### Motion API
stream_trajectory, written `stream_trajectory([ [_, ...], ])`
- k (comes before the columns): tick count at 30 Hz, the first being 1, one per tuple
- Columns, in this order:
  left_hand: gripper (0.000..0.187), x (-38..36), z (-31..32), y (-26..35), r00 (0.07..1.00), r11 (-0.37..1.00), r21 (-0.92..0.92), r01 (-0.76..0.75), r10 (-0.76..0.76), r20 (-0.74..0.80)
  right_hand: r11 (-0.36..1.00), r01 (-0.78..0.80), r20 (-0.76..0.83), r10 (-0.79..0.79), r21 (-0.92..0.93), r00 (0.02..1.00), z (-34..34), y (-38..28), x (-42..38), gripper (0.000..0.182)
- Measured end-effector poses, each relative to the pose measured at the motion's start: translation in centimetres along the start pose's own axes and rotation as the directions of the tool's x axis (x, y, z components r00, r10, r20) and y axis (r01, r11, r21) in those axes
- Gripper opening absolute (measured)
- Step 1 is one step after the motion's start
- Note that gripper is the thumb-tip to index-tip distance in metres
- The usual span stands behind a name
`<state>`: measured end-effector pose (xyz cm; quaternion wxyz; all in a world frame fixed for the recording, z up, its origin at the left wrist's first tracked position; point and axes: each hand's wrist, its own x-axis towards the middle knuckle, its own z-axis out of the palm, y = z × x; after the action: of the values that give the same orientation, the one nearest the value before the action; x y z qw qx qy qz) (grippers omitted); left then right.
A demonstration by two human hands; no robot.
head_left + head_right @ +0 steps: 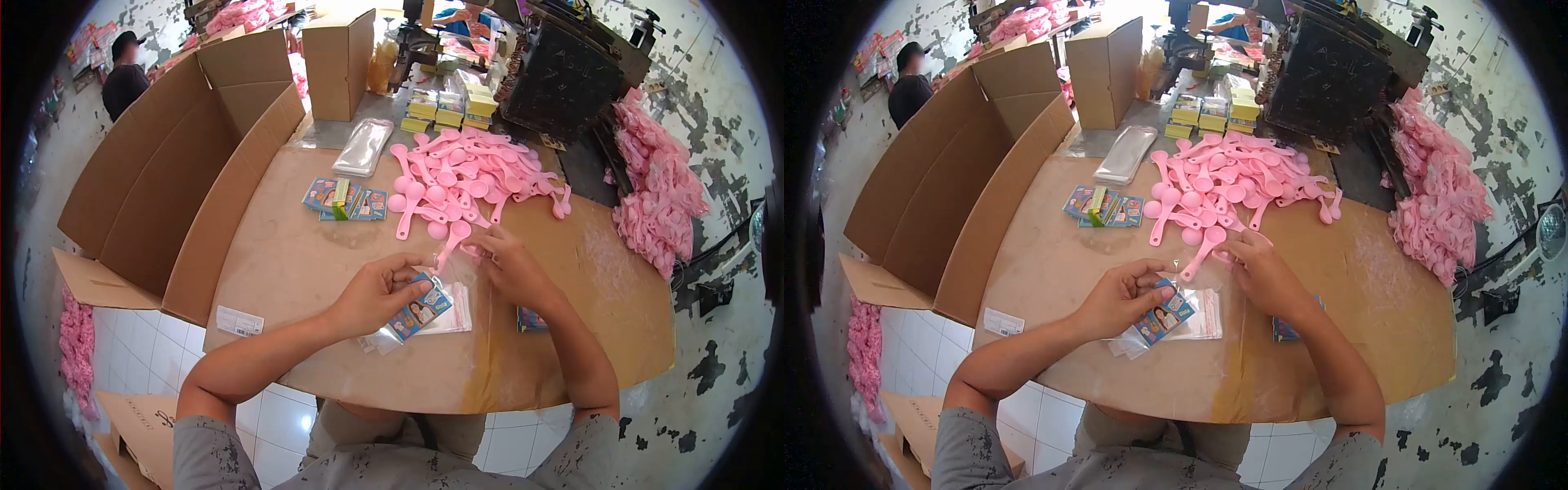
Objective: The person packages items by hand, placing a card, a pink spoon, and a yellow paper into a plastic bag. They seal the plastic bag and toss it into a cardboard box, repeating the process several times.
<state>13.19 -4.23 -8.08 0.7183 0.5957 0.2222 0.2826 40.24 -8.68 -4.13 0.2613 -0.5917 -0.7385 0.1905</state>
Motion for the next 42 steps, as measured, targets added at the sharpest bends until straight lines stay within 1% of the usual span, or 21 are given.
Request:
stream_trajectory([
  [2,0.038,-0.1,-0.1,0.1,1.000,1.000,-0.005,-0.009,0.009,0.025,0.989,-0.099,0.012,0.098,0.108,0.995,-1.5,-2.5,-0.5,0.025],
  [3,0.038,-0.2,0.1,0.2,0.999,1.000,-0.010,-0.012,0.013,0.039,0.991,-0.079,-0.008,0.080,0.106,0.997,-1.4,-2.6,-0.7,0.023],
  [6,0.039,-0.4,0.6,1.1,0.994,0.992,0.080,0.093,-0.098,0.057,0.997,0.001,-0.102,0.007,0.075,0.995,-0.4,-2.0,-1.6,0.016],
  [8,0.039,-0.2,0.8,0.0,0.998,0.999,0.037,0.030,-0.032,0.055,0.996,0.085,-0.196,-0.079,0.021,0.977,1.4,-0.2,-1.6,0.011],
  [9,0.039,-0.2,0.8,-0.3,0.999,1.000,0.015,0.000,0.000,0.050,0.990,0.085,-0.204,-0.061,0.111,0.977,1.5,-0.2,-1.7,0.009],
  [11,0.039,-0.2,0.5,-0.4,0.998,0.998,0.057,0.021,-0.025,0.061,0.955,0.080,-0.210,-0.018,0.287,0.977,1.5,-0.3,-1.8,0.008],
  [14,0.039,-0.1,0.7,-1.0,0.998,0.998,0.056,0.014,-0.017,0.063,0.825,0.112,-0.266,0.047,0.553,0.963,2.1,-0.6,-2.1,0.008],
  [17,0.039,0.0,1.0,-1.4,0.997,0.996,0.081,0.021,-0.027,0.071,0.770,-0.025,-0.141,0.149,0.638,0.979,3.1,-1.4,-2.4,0.009],
  [18,0.039,-0.1,1.1,-1.5,0.997,0.995,0.101,0.029,-0.036,0.073,0.806,-0.027,-0.127,0.126,0.591,0.984,3.5,-1.7,-2.4,0.008],
  [20,0.038,0.0,1.5,-2.4,0.998,0.998,0.054,0.010,-0.013,0.055,0.871,-0.024,-0.094,0.080,0.491,0.992,4.3,-2.1,-2.5,0.007],
  [21,0.038,0.1,1.7,-2.5,0.999,1.000,0.030,-0.002,0.000,0.046,0.906,0.023,-0.147,0.043,0.423,0.988,4.5,-2.3,-2.6,0.007],
  [23,0.038,-0.1,1.7,-2.4,0.999,0.996,0.088,-0.013,0.009,0.052,0.956,0.106,-0.239,-0.039,0.274,0.970,4.4,-3.1,-2.8,0.009],
  [26,0.036,-0.1,1.4,-1.9,0.998,0.994,0.110,0.006,-0.012,0.057,0.981,0.157,-0.133,-0.141,0.116,0.981,1.2,-2.9,-2.9,0.019],
  [27,0.036,-0.1,1.3,-1.8,0.998,0.994,0.106,0.020,-0.026,0.058,0.995,0.063,0.026,-0.066,0.082,0.998,-0.1,-3.4,-3.4,0.020],
  [28,0.036,0.0,1.2,-1.8,0.999,0.997,0.072,0.026,-0.029,0.041,0.999,-0.024,0.181,0.018,0.031,0.983,-1.7,-4.1,-3.9,0.021],
  [29,0.035,0.0,1.1,-1.7,0.999,0.999,0.038,0.030,-0.031,0.024,0.994,-0.102,0.326,0.107,-0.034,0.939,-2.5,-4.6,-4.0,0.023],
  [32,0.035,0.1,1.0,-1.5,1.000,1.000,0.010,0.020,-0.020,0.001,0.979,0.093,0.239,-0.049,-0.179,0.970,0.8,-4.0,-6.1,0.022],
  [35,0.036,0.1,0.8,-0.6,1.000,1.000,0.005,0.024,-0.024,0.005,0.993,-0.029,0.195,0.052,-0.118,0.979,1.1,-4.0,-6.6,0.022],
  [38,0.037,-0.2,0.8,-0.4,1.000,1.000,-0.010,0.022,-0.022,0.016,0.967,-0.108,0.133,0.141,-0.232,0.981,-0.6,-3.1,-6.3,0.022],
  [41,0.038,-0.2,0.8,-0.6,1.000,1.000,-0.024,-0.008,0.009,0.021,0.990,-0.098,-0.039,0.102,0.097,0.994,-3.1,-4.3,-5.3,0.030],
  [42,0.039,-0.2,0.9,-0.6,1.000,0.999,-0.030,-0.019,0.019,0.020,0.983,-0.086,-0.048,0.095,0.160,0.994,-3.4,-4.1,-5.2,0.027],
])
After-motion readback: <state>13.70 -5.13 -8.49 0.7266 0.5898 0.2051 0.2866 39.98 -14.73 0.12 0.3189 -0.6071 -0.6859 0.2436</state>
